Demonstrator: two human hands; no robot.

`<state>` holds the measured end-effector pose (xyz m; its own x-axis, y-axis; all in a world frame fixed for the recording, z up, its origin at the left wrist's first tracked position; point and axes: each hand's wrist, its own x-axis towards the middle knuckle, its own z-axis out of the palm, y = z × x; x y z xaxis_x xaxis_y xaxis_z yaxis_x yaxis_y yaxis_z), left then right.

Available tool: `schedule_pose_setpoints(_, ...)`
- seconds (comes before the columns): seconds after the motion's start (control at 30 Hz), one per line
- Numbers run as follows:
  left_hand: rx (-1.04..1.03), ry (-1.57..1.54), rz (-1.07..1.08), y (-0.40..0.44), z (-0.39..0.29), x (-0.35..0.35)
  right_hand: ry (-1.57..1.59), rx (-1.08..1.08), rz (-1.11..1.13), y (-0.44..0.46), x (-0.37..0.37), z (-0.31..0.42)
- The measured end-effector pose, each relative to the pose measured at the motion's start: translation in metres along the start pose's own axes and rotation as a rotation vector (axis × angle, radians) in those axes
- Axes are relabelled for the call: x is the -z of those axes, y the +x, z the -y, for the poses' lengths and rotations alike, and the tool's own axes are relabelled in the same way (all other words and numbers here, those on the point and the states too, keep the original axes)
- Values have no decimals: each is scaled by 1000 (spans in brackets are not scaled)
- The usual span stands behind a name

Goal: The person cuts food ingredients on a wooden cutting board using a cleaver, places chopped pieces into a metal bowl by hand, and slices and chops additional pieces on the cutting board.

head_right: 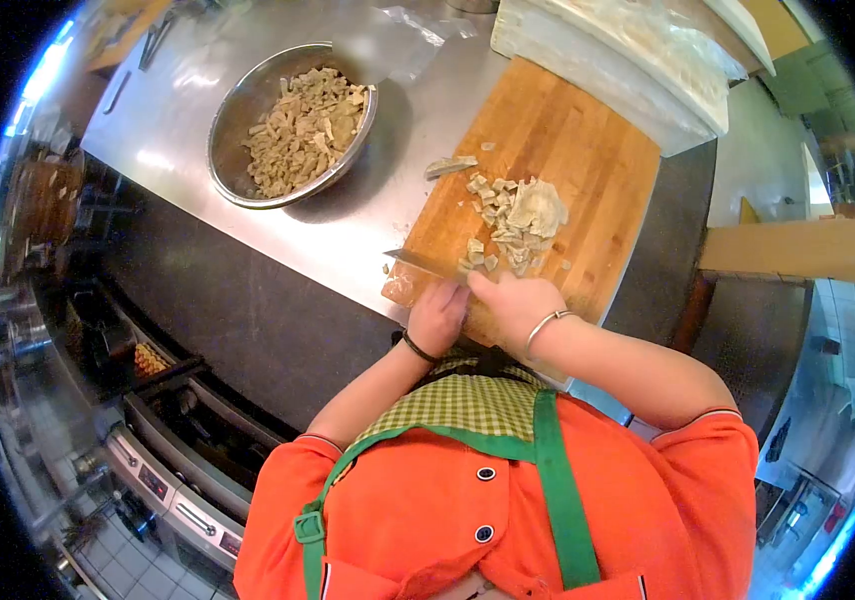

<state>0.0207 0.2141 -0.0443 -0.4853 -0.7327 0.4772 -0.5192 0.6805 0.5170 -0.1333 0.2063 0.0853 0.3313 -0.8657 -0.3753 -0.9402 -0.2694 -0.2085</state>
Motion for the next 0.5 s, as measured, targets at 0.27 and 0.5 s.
schedule_pose_setpoints(0.27, 11, -62, -9, -3, 1, -3, -10, 102, -74, 37, -31, 1)
schedule_pose_setpoints(0.5, 60, -44, -55, 0, -3, -2, -39, 7, -44, -2, -3, 2)
